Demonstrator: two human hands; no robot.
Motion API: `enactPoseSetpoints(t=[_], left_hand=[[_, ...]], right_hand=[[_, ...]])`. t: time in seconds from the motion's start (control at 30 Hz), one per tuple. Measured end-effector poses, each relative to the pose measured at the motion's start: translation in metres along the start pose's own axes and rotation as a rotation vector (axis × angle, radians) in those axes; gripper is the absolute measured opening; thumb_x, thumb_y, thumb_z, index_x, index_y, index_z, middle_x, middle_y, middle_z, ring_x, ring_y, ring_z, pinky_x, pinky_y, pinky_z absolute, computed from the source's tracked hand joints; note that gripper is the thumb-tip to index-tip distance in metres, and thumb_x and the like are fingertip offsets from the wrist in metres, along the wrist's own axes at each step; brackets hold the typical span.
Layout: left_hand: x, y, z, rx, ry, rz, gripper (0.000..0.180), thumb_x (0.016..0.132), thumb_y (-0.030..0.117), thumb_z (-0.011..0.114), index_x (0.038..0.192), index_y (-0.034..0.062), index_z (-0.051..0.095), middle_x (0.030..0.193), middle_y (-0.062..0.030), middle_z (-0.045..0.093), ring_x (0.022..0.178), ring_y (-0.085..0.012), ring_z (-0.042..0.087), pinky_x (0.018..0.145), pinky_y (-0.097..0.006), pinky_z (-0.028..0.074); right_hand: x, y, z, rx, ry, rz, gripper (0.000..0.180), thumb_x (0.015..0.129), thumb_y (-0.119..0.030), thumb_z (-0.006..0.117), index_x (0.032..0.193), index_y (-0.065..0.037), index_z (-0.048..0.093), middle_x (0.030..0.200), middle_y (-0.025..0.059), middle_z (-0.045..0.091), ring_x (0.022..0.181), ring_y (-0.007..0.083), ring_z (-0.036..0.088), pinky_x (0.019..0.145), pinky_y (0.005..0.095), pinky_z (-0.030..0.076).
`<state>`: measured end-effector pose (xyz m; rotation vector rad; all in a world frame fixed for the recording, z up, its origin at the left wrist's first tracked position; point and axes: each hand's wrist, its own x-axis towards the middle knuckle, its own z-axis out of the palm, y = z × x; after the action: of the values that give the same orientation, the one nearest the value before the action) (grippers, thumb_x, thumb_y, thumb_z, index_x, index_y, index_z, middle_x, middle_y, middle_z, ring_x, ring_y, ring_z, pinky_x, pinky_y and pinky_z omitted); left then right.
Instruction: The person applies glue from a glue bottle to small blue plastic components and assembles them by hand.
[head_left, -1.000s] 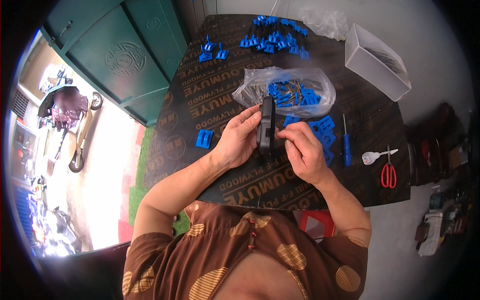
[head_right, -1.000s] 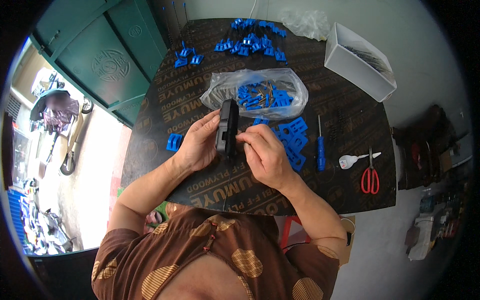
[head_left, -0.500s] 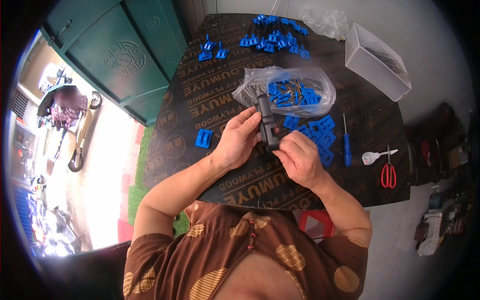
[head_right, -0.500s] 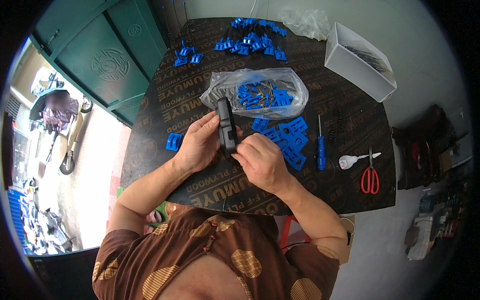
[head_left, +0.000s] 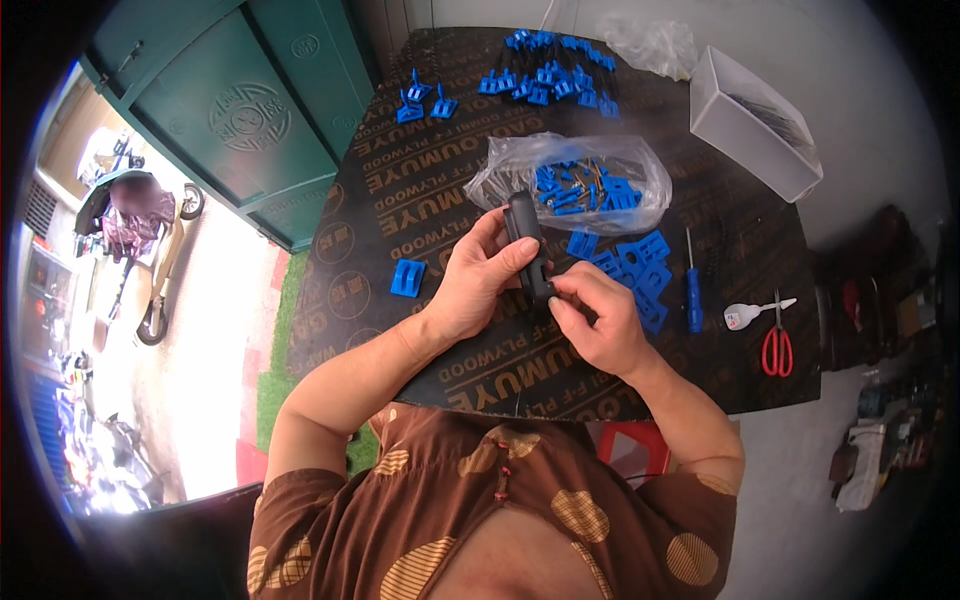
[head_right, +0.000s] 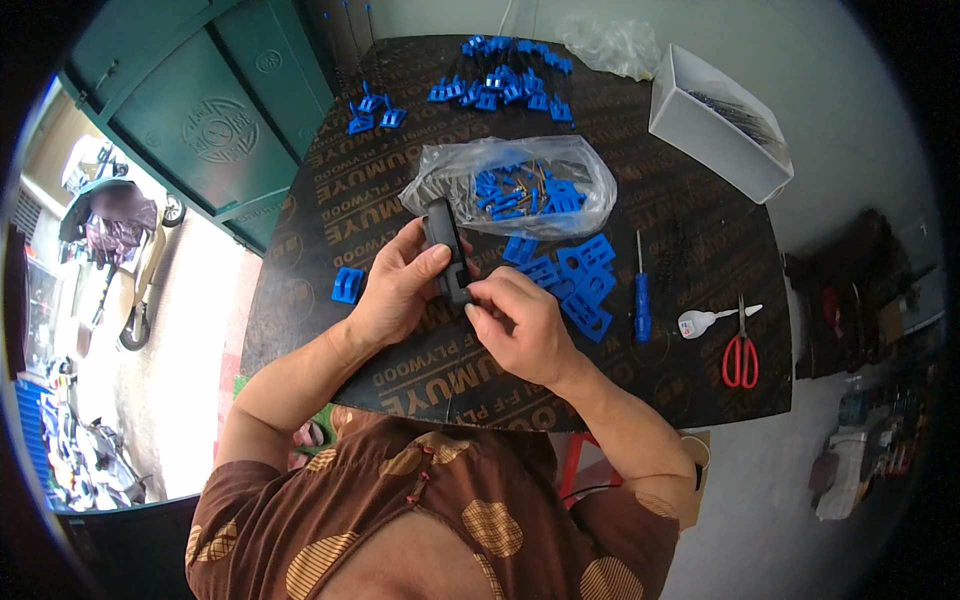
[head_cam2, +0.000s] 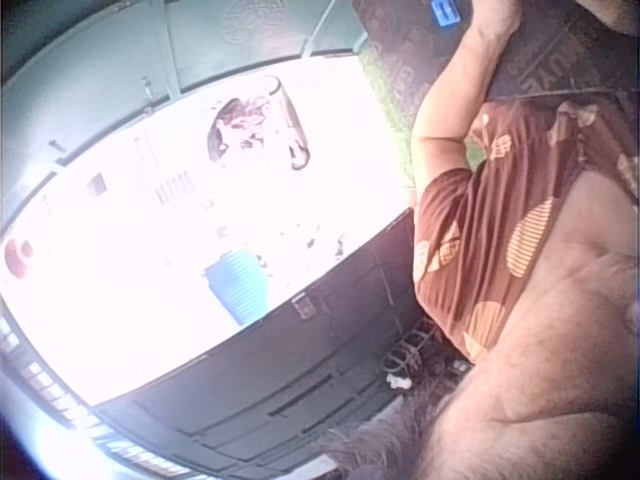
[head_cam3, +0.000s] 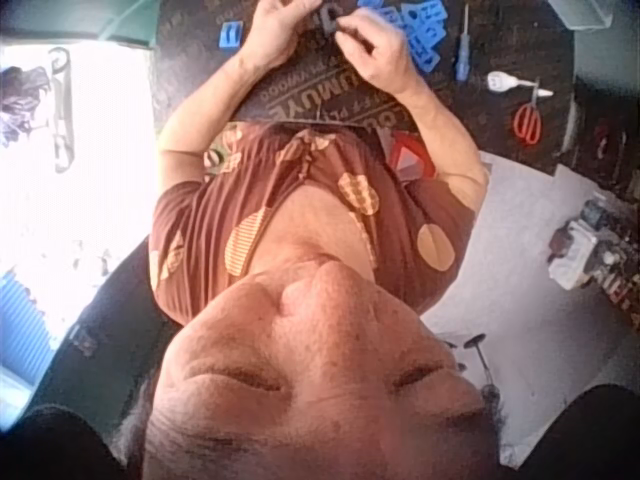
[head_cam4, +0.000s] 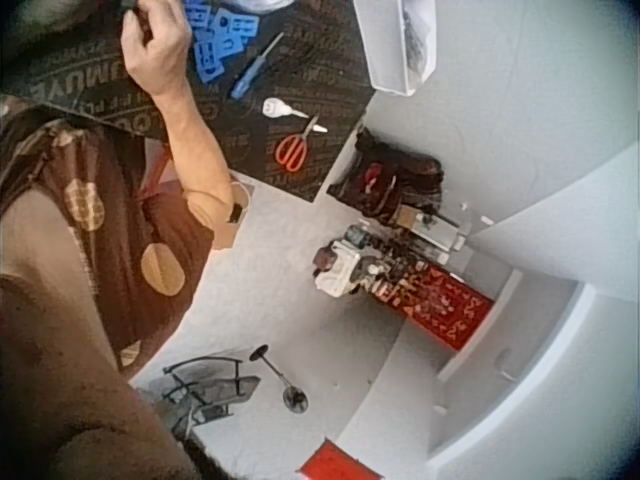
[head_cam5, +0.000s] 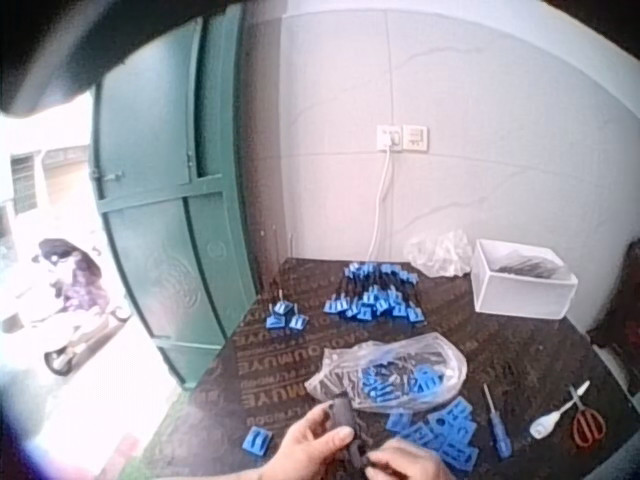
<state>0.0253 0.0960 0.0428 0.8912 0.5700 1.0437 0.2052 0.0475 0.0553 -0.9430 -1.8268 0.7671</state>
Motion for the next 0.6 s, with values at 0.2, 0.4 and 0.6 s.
enactPoseSetpoints(t=[0.2,0.4,0.6], left_hand=[[-0.0006,-0.0010,0.0016,0.112,0.050,0.034,0.056,0.087,0.013,0.065,0.133,0.0030,0.034,0.108,-0.0109,0.057,0.094,-0.0204,0.061,0.083,-0.033,0.053],[-0.0009,-0.0079,0.0011,0.166,0.048,0.147,0.066,0.087,0.012,0.066,0.139,0.0013,0.026,0.110,-0.0119,0.056,0.096,-0.0203,0.060,0.085,-0.033,0.051],[-0.0033,-0.0077,0.0032,0.194,0.043,0.162,0.070,0.087,0.012,0.066,0.141,0.0004,0.022,0.111,-0.0127,0.056,0.097,-0.0205,0.059,0.087,-0.033,0.050]], right_hand=[[-0.0036,0.0051,0.0014,0.216,-0.004,0.151,0.008,0.087,-0.004,0.058,0.090,0.003,0.058,0.077,0.0027,0.052,0.065,0.0080,0.048,0.057,0.0218,0.039],[-0.0030,0.0027,-0.0001,0.322,-0.030,0.264,0.009,0.089,-0.008,0.056,0.087,0.000,0.057,0.073,-0.0025,0.050,0.065,0.0043,0.044,0.057,0.0204,0.036],[-0.0041,0.0067,-0.0009,0.333,-0.047,0.259,0.013,0.089,-0.012,0.056,0.082,-0.001,0.056,0.069,-0.0035,0.048,0.063,0.0038,0.042,0.056,0.0211,0.035]])
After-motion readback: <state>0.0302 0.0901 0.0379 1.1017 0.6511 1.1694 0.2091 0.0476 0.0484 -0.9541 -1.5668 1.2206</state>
